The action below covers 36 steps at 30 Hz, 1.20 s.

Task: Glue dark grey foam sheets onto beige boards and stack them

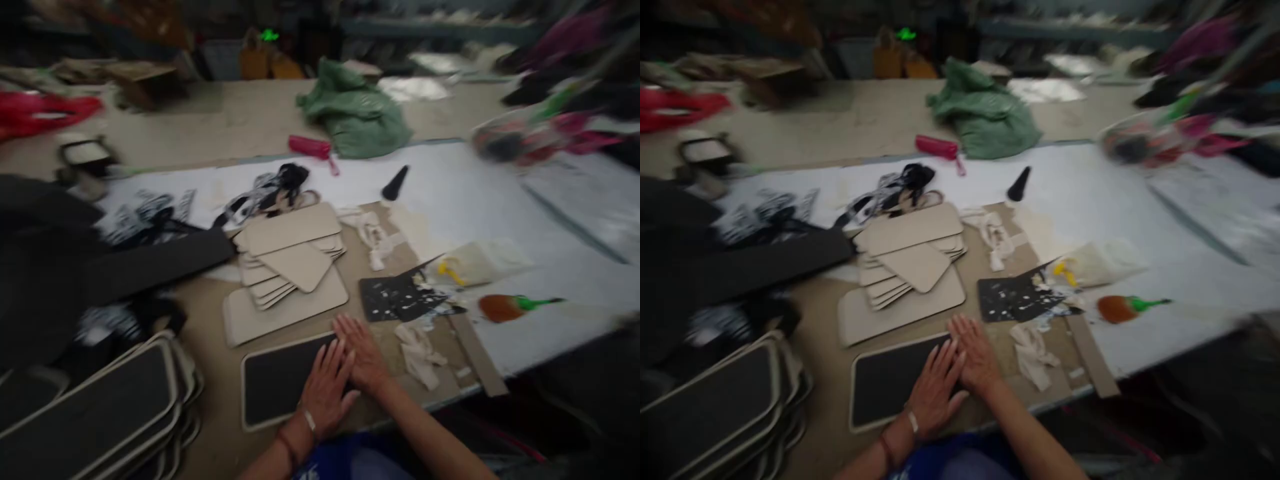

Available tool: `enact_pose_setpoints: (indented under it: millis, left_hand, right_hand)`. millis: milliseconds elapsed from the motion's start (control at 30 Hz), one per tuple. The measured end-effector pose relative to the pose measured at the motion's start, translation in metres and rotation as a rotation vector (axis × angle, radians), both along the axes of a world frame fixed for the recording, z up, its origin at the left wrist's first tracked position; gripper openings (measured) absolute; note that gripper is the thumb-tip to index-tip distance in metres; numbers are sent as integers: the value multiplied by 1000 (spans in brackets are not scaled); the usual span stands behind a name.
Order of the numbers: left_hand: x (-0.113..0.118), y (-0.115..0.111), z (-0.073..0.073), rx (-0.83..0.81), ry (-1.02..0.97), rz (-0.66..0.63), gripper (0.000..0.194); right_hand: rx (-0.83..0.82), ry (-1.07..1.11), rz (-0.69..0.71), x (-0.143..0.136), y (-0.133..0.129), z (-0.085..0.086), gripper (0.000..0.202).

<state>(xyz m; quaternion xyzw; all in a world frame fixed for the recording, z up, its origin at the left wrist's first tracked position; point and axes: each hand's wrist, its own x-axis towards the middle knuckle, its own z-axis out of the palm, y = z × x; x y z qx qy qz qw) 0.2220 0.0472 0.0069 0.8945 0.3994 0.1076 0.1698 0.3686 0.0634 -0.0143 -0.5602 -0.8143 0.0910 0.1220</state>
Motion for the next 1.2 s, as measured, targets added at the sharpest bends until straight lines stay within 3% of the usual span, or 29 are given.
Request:
enact_pose_setpoints:
  millis: [133, 333, 633, 733, 867, 1033, 1133, 1200]
  left_hand:
    - [-20, -6, -18, -57, 58, 111, 69]
    - [-38, -15, -19, -9, 120, 488, 72]
    - [-98, -18, -29, 69, 60, 797, 58]
    - [-110, -20, -25, 15, -62, 873, 57]
    - [-124, -23, -7, -133, -244, 985, 57]
    - [-141, -18, 4, -498, -473, 1253, 63]
    - [-148, -12, 3, -692, -617, 1240, 52]
    - [-150, -10, 2, -706, -629, 1175, 40]
  right_hand:
    - [61, -23, 56, -4, 11, -16, 56]
    - [112, -72, 82, -2, 6, -7, 58]
    - [131, 13, 37, -4, 8, -3, 56]
    - [150, 103, -108, 3, 0, 0, 51]
    - [175, 191, -381, 17, -26, 2, 42]
    - [97, 243, -539, 24, -47, -4, 35]
    - [-16, 327, -658, 25, -41, -5, 32]
    - [-110, 374, -717, 26, -35, -2, 33]
